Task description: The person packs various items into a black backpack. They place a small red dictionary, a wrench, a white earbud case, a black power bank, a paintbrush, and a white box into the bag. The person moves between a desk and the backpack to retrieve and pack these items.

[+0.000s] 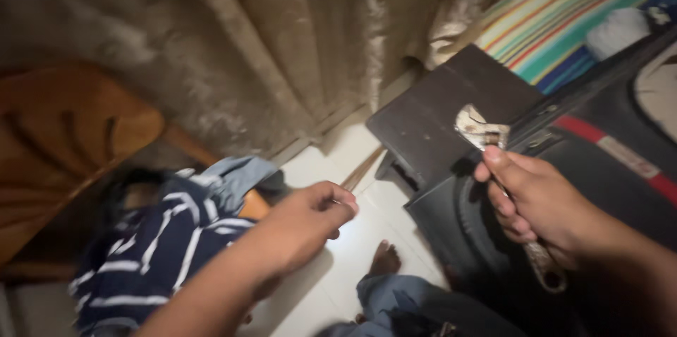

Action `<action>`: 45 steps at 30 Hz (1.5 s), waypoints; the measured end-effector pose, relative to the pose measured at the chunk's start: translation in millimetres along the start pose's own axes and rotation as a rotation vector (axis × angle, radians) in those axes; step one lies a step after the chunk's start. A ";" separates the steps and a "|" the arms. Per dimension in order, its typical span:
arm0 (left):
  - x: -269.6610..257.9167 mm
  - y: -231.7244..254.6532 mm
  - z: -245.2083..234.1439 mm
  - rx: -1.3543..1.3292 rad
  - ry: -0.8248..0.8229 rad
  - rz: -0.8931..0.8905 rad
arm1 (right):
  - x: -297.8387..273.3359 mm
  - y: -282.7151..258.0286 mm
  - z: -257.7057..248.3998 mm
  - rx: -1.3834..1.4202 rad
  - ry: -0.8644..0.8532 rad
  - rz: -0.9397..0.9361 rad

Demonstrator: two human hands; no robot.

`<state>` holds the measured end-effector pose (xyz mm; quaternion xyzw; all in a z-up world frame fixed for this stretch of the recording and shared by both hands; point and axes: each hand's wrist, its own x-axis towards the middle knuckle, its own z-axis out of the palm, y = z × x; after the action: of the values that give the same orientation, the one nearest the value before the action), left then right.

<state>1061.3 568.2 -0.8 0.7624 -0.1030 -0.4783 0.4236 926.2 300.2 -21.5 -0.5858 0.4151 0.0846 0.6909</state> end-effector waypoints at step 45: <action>299.9 307.3 127.2 0.829 -1.004 0.380 | 56.8 -50.8 -100.1 0.882 1.034 0.044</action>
<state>1190.1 139.4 12.1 0.5160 -0.5943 -0.6126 0.0736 945.7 176.0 -19.0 -0.2059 0.6995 -0.3696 0.5759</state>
